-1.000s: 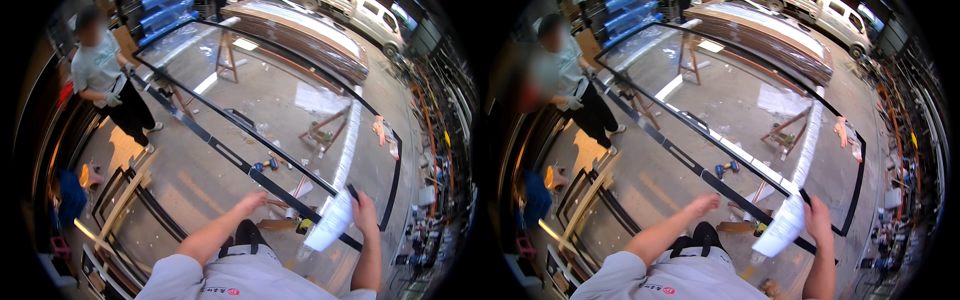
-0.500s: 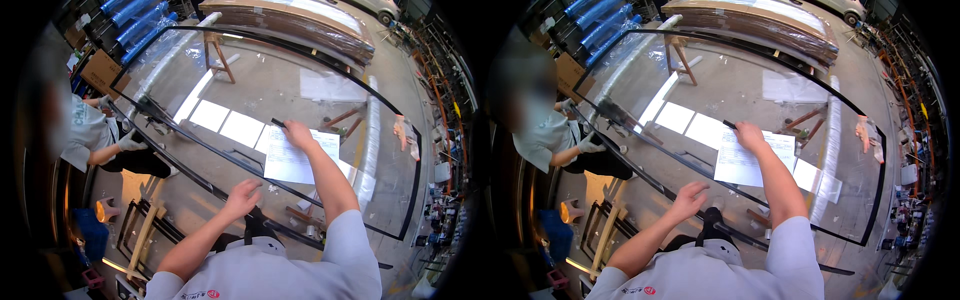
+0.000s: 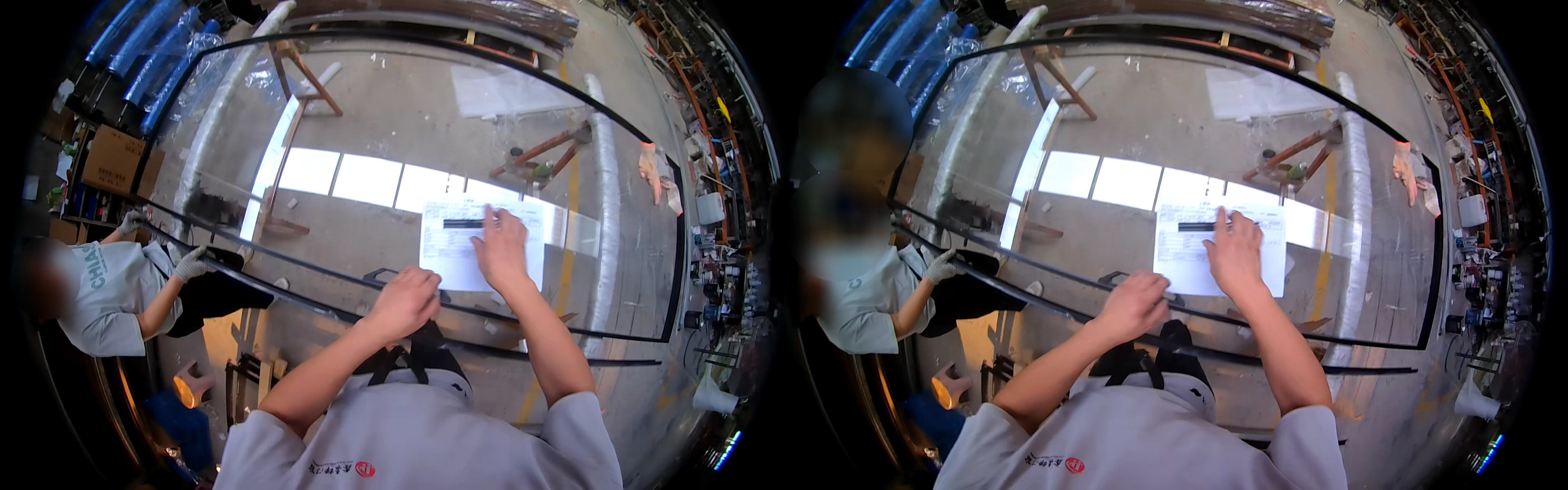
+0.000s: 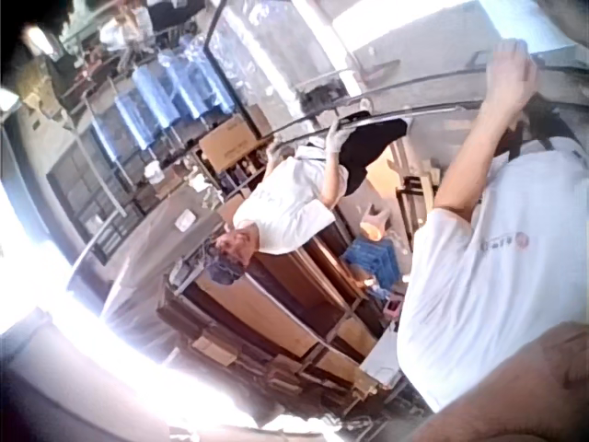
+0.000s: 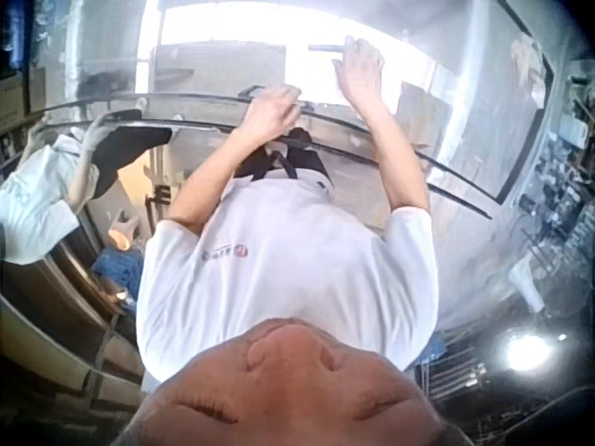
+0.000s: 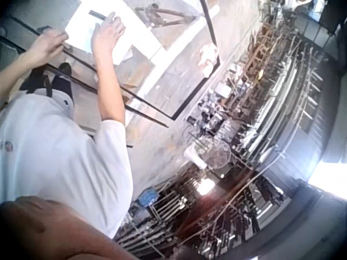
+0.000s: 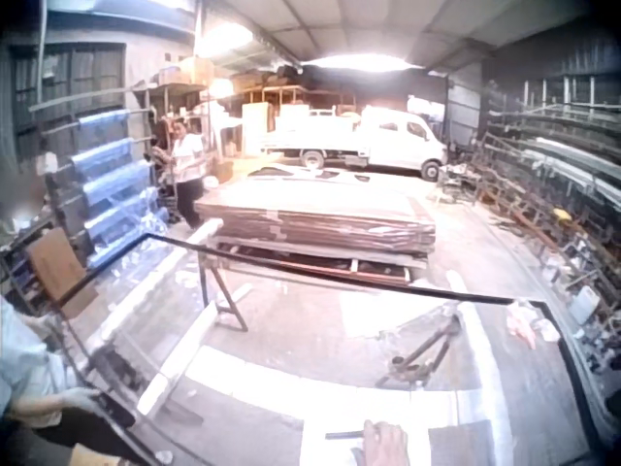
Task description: The person manipulates large glass panels with black frames, uses a yellow hammer to tap a frame section into place, and refers to a checklist.
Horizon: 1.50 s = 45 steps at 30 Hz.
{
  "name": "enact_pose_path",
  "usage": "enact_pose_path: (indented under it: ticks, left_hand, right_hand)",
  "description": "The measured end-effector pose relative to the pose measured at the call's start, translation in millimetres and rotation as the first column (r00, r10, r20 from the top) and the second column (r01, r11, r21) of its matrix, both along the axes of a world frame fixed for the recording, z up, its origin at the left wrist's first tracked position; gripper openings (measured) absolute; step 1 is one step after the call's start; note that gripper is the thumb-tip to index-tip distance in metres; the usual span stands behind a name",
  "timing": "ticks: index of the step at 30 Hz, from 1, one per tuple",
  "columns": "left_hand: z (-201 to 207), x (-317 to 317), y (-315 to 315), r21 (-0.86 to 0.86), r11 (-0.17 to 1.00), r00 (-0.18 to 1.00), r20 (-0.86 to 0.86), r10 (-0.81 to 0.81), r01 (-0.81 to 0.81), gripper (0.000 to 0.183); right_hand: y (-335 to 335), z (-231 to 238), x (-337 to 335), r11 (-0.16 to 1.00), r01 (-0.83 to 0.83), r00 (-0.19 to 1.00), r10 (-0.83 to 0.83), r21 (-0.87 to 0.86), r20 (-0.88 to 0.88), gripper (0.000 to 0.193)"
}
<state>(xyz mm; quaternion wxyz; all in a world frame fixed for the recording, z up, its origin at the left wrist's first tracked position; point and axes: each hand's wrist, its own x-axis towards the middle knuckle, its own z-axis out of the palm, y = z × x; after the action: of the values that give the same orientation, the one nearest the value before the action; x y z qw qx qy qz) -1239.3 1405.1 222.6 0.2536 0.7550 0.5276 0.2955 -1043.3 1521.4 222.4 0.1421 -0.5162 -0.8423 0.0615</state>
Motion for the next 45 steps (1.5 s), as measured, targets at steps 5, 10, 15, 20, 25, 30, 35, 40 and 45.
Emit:
enact_pose_path:
  ticks: [5,10,15,20,25,30,35,40,45]
  left_hand:
    - [-23.1,-103.8,-146.7,-0.654,0.675,0.713,0.288,0.639,-0.341,0.015]
    - [-98.9,-222.8,-158.2,-0.871,0.398,-0.217,0.464,0.859,-0.289,0.02]
    - [-86.0,-240.9,-71.9,-0.886,0.438,-0.46,0.457,0.761,-0.154,0.022]
    - [-126.4,-276.3,-50.9,-0.863,0.488,-0.484,0.485,0.728,-0.131,0.022]
    - [-142.5,-294.6,-45.0,-0.829,0.54,-0.473,0.539,0.697,-0.148,0.023]
    - [-150.3,-310.9,-40.9,-0.844,0.515,-0.486,0.516,0.705,-0.15,0.02]
    - [-148.1,-316.7,-43.7,-0.839,0.531,-0.47,0.52,0.713,-0.121,0.019]
    - [-142.9,-324.8,-46.8,-0.831,0.536,-0.436,0.54,0.719,-0.146,0.019]
    - [-142.3,-324.0,-55.1,-0.805,0.582,-0.438,0.568,0.697,-0.118,0.018]
  right_hand:
    - [-192.8,1.9,51.5,0.745,0.09,0.9,-0.345,-0.661,-0.266,0.033]
    - [-240.3,-39.7,52.8,0.016,-0.218,-0.296,-0.954,-0.976,0.051,0.053]
    - [-193.7,-92.5,72.7,0.41,-0.11,-0.502,-0.81,-0.906,-0.305,0.049]
    - [-168.0,-100.1,68.5,0.484,-0.166,-0.568,-0.759,-0.859,-0.318,0.039]
    - [-165.3,-99.3,48.2,0.518,-0.16,-0.607,-0.723,-0.84,-0.33,0.036]
    - [-157.4,-92.4,36.4,0.507,-0.132,-0.607,-0.721,-0.852,-0.334,0.038]
    - [-159.4,-95.9,37.1,0.487,-0.125,-0.568,-0.75,-0.865,-0.34,0.037]
    - [-161.3,-101.6,32.1,0.52,-0.148,-0.597,-0.725,-0.841,-0.343,0.033]
    - [-169.5,-103.3,33.3,0.524,-0.123,-0.599,-0.716,-0.843,-0.358,0.033]
